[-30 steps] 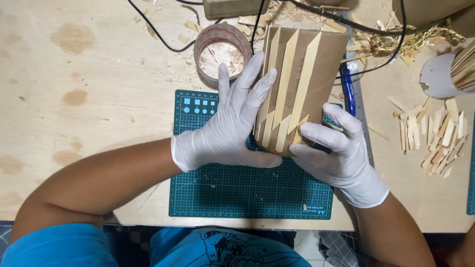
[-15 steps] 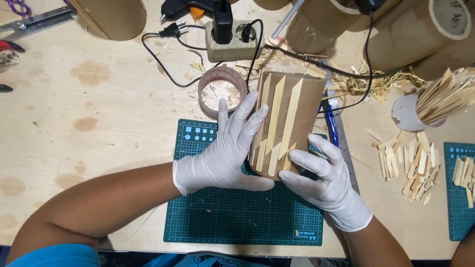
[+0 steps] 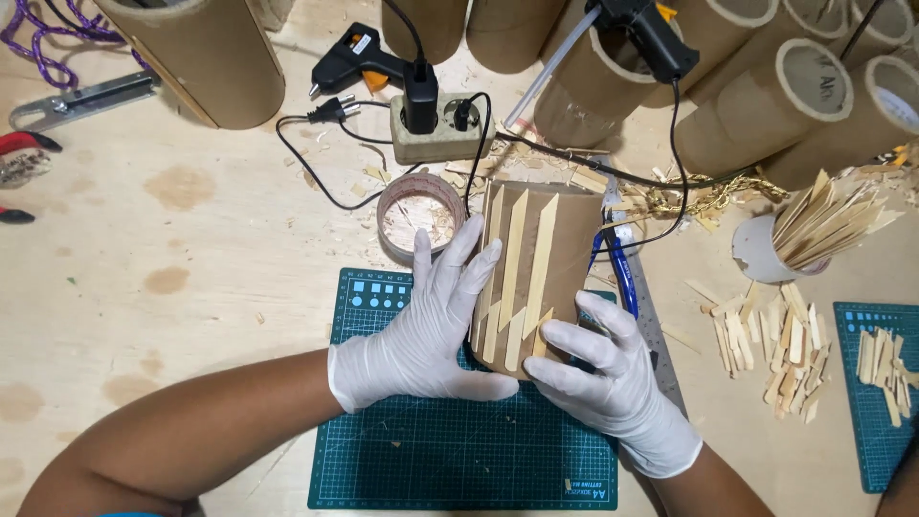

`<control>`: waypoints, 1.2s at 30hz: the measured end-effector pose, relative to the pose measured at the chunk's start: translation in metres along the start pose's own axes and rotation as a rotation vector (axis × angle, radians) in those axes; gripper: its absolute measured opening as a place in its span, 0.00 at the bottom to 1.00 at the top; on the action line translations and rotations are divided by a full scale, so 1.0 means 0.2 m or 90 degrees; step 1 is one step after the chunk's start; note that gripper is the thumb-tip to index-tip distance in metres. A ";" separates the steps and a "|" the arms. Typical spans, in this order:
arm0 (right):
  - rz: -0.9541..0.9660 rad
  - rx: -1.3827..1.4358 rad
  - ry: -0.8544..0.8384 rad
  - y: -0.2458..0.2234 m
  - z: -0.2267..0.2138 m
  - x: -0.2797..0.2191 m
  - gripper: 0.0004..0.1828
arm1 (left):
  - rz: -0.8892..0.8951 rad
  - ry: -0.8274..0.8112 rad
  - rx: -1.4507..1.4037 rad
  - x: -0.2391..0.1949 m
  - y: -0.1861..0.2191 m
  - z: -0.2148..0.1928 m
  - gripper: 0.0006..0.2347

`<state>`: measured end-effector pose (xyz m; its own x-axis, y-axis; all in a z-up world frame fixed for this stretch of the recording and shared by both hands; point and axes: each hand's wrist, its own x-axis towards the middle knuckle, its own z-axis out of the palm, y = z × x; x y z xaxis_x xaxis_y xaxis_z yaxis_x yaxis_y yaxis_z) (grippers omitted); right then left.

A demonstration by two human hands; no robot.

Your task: Gluing wooden sticks onto a cardboard tube using a hot glue gun to assemble a craft container.

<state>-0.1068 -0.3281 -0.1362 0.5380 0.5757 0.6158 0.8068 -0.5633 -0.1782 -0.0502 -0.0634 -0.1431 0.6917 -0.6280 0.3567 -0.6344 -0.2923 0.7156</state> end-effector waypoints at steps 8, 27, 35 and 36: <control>0.002 -0.015 0.011 0.00 0.02 -0.02 0.21 | 0.011 -0.001 -0.021 0.01 0.02 -0.03 0.55; 0.028 -0.017 -0.015 0.02 0.03 -0.08 0.26 | 0.003 0.005 -0.022 0.01 0.00 -0.01 0.55; 0.084 -0.014 -0.043 -0.03 0.01 -0.06 0.26 | 0.002 0.017 -0.024 0.00 0.00 0.00 0.58; 0.084 -0.013 -0.043 -0.03 0.01 -0.06 0.26 | 0.001 0.016 -0.024 0.00 -0.01 0.00 0.58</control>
<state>-0.1166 -0.3305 -0.1441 0.6552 0.5339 0.5344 0.7230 -0.6484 -0.2385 -0.0498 -0.0634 -0.1441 0.6999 -0.6094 0.3726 -0.6220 -0.2636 0.7373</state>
